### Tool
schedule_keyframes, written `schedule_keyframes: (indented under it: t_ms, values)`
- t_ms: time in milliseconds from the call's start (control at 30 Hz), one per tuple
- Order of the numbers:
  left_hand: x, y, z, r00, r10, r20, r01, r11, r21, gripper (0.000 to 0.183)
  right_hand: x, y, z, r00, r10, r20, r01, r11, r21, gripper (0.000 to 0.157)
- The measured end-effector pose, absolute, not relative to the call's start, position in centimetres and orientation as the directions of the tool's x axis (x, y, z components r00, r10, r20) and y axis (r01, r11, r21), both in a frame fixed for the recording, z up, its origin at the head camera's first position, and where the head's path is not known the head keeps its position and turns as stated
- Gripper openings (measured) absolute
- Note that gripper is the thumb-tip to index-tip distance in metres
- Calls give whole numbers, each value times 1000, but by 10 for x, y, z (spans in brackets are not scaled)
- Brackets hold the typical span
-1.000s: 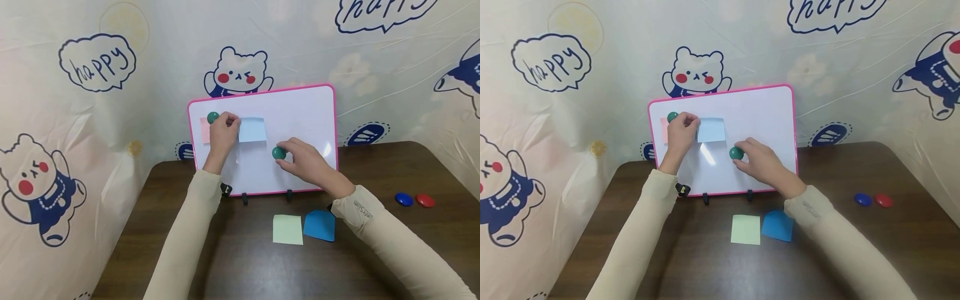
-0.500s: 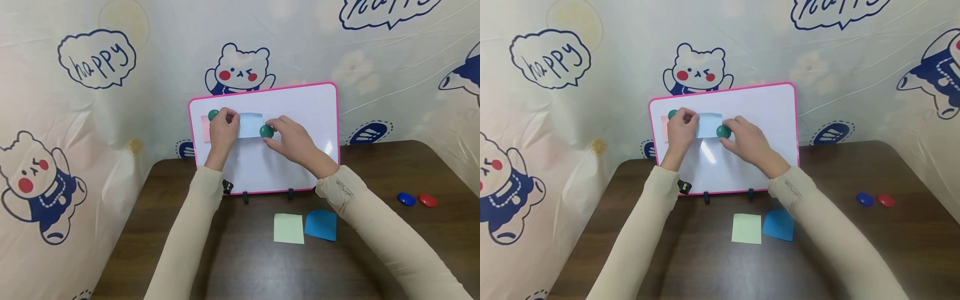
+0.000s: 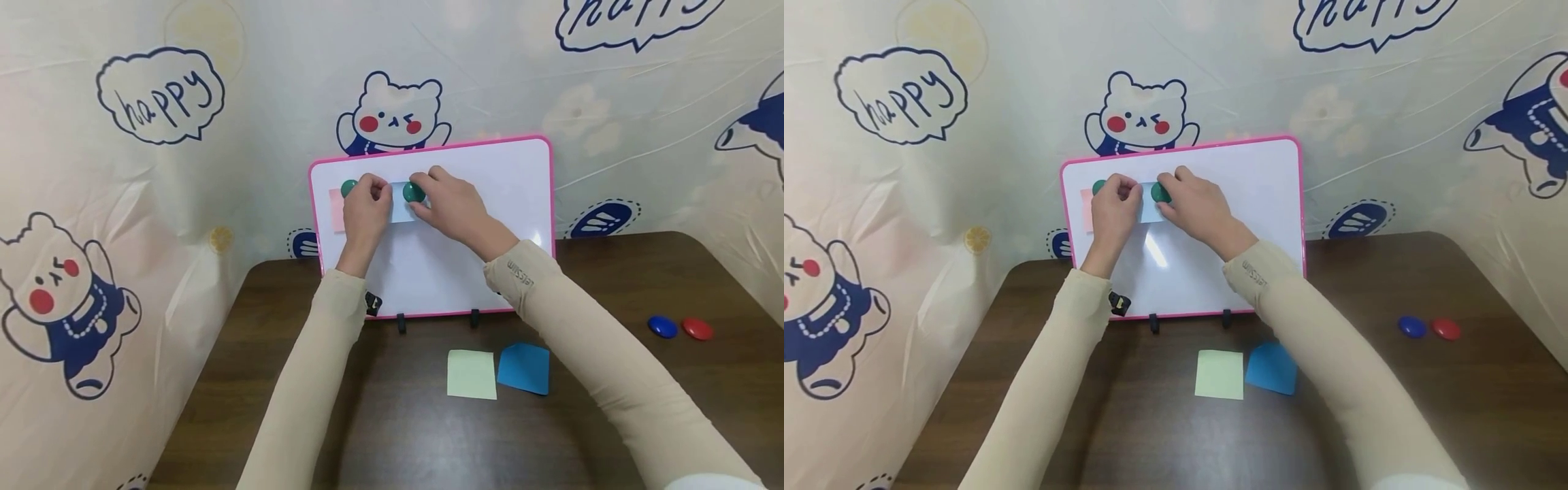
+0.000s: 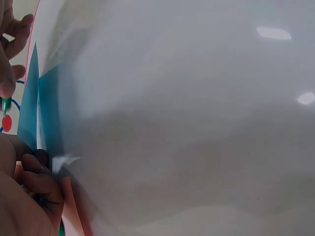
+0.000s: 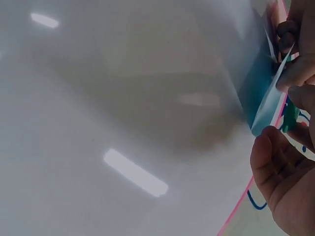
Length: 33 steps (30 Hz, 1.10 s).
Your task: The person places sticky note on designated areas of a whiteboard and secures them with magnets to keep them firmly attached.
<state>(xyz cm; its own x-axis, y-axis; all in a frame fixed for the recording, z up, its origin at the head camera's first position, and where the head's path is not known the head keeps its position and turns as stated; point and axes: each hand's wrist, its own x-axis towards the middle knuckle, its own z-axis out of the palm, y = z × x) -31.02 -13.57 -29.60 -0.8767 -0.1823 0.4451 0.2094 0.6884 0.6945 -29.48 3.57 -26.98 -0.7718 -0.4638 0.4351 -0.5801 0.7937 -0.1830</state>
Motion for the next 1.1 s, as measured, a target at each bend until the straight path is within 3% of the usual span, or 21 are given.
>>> schedule_keyframes:
  t_ms: [667,1100]
  values:
    - [-312,-131,-303,-866,-160,474,241,697,675,19,-313,23,-276,-821,-418,390,-519,831,-201,48]
    - [-310,-137,-302,-860,-179,478,267,640,720,19,-319,19,-283,-783,-402,475,-551,803,-228,48]
